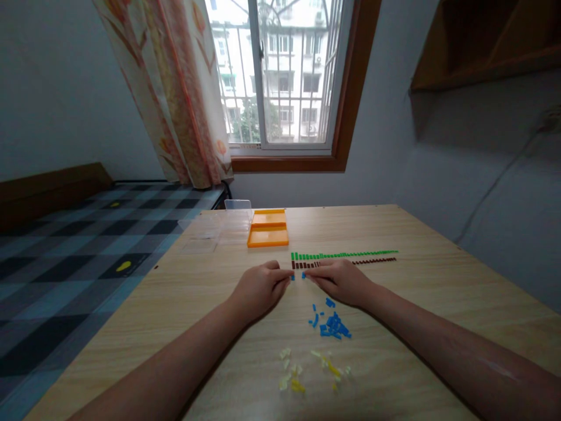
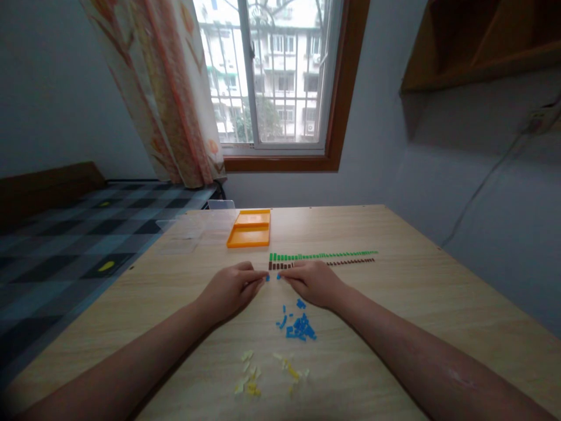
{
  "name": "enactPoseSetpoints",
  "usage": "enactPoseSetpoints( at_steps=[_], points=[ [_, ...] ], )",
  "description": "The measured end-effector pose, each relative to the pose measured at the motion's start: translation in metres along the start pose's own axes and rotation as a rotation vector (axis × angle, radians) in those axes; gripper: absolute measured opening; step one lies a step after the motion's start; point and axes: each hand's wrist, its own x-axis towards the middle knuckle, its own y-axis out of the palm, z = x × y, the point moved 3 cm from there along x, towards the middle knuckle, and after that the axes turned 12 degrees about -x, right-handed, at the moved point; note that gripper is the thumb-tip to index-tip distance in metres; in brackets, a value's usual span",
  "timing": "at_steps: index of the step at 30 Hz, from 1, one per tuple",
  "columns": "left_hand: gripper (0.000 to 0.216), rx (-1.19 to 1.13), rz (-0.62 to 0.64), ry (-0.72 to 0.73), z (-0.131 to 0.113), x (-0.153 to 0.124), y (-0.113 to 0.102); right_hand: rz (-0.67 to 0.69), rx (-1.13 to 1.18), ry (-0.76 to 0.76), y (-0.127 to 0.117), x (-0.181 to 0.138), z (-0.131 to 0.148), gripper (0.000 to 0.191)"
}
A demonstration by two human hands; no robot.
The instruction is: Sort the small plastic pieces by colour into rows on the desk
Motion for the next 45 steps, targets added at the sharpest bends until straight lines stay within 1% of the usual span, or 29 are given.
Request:
enactPoseSetpoints(
  at_steps=[3,7,10,13,21,25,30,38,45],
  points=[
    [0.031,-0.041,-0.02,0.01,0.0,0.0,-0.002,-0.01,-0.004,0.039,0.001,0.0,0.002,0.027],
    [0.03,0.017,0.026,0.018,0.0,0.0,-0.002,0.01,-0.027,0.059,0.001,0.005,0.004,0.024],
    [0.03,0.061,0.073,0.016,0.0,0.001,0.0,0.024,0.006,0.031,0.002,0.011,0.005,0.023],
    [0.03,0.071,0.089,-0.005,0.0,0.002,0.001,0.028,0.012,-0.014,0.004,0.013,0.005,0.023],
    [0.031,0.014,0.056,0.002,0.004,0.003,0.002,-0.011,0.059,-0.03,0.005,0.008,0.001,0.026],
    [0.031,0.011,0.076,0.002,0.003,0.004,0.001,0.024,0.013,-0.042,0.005,0.009,0.002,0.025],
    [0.032,0.014,0.064,-0.021,0.003,0.005,0.002,0.068,0.018,-0.018,0.005,0.013,0.0,0.026],
    [0.032,0.024,0.067,-0.022,0.005,0.005,0.003,0.09,0.011,-0.02,0.006,0.014,-0.001,0.027],
    [0.031,0.029,0.069,-0.01,0.005,0.005,0.004,0.104,0.034,-0.049,0.004,0.016,-0.001,0.027]
  ],
)
